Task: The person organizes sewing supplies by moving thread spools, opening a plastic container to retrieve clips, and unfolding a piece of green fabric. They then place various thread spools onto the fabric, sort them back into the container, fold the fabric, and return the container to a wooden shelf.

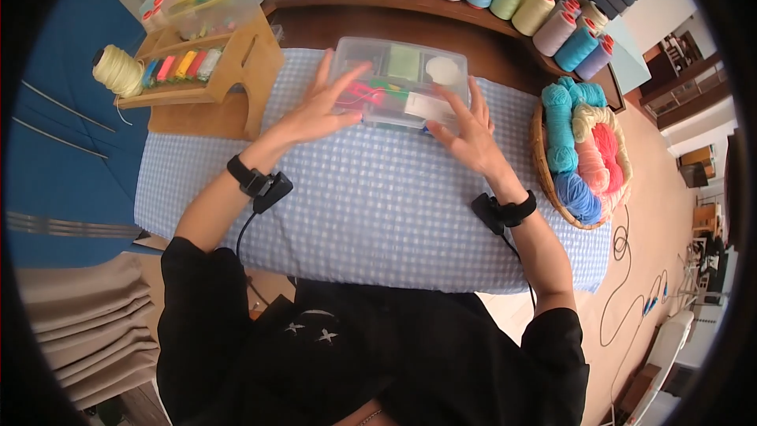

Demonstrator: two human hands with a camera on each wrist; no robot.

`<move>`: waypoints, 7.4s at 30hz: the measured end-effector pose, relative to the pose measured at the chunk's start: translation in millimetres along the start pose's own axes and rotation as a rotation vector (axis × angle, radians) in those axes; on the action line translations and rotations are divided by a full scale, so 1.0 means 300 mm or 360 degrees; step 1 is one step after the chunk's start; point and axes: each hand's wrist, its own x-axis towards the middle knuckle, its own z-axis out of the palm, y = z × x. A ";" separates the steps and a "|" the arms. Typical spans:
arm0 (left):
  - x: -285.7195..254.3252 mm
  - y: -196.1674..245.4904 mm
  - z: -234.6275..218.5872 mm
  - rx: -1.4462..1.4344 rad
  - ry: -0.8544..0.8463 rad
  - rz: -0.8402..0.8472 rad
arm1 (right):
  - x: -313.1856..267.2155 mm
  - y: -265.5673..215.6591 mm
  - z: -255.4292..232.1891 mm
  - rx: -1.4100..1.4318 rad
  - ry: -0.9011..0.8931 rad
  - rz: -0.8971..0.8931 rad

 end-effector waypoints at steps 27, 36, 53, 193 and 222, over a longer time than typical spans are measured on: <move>-0.018 0.029 0.021 -0.1324 0.0070 -0.0507 | 0.008 -0.036 0.013 0.1681 -0.0020 0.0289; -0.034 0.017 0.012 -0.1210 0.0022 -0.0441 | -0.009 0.016 0.030 0.1470 -0.0104 0.0157; -0.099 -0.053 -0.057 -0.0182 0.0130 0.0006 | -0.060 0.051 -0.057 0.0077 0.0193 -0.0158; 0.404 -0.322 -0.270 0.0768 0.1118 -0.0213 | 0.191 -0.061 -0.278 0.0444 0.0704 -0.0272; 0.232 0.157 -0.210 -0.1321 0.0383 0.0351 | 0.232 -0.008 -0.281 0.1662 0.0499 -0.0267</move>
